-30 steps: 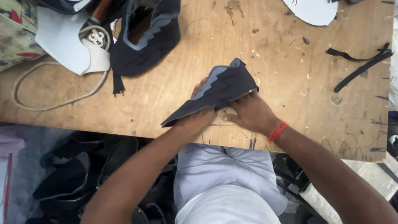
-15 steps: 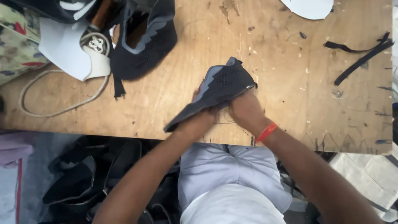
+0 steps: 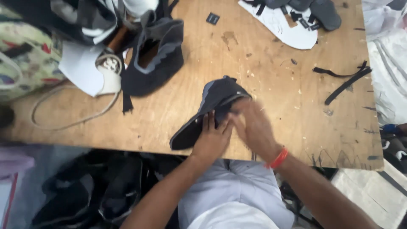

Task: The person works at a wooden bench turning and shaping a black fabric shoe upper by hand, pressing and smoothing its interior and fitting an insole board inside it. They repeatedly flex the upper, adjust the toe area, and set the finished upper on the bench with other completed uppers.

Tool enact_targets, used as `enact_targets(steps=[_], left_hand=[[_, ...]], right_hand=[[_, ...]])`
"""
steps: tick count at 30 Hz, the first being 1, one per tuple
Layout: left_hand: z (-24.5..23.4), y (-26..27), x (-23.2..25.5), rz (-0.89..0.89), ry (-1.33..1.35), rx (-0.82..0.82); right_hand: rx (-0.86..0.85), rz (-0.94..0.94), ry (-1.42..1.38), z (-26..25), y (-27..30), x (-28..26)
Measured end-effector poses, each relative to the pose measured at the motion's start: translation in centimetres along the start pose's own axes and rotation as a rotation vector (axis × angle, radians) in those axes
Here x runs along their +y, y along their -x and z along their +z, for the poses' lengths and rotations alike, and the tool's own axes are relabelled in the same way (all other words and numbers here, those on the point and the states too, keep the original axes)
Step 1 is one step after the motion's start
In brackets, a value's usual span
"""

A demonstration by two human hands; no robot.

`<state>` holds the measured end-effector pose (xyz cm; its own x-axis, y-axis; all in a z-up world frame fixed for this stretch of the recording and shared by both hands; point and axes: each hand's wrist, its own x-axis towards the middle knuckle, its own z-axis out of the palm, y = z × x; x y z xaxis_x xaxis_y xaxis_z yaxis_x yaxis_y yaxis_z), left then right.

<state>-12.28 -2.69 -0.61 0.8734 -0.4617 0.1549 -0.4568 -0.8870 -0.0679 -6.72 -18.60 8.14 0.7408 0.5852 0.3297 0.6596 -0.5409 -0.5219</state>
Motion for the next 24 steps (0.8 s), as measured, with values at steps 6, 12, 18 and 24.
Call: enact_targets(steps=[6,12,18,24], left_hand=[[-0.6,-0.9,0.0,-0.056,-0.032,0.232],[-3.5,-2.2,-1.3,-0.286,0.847,0.487],[0.0,-2.5,-3.6,-0.311,0.707,0.160],[-3.1,-2.3,-4.9,-0.141,0.618,0.105]], right_hand=[[0.076,-0.270,0.400,-5.2,-6.5,-4.0],[0.097,0.080,-0.080,-2.1,-3.5,2.0],[-0.786,0.314,-0.458,-0.5,1.9,0.6],[-0.261,-0.235,0.129,-1.6,-1.6,3.0]])
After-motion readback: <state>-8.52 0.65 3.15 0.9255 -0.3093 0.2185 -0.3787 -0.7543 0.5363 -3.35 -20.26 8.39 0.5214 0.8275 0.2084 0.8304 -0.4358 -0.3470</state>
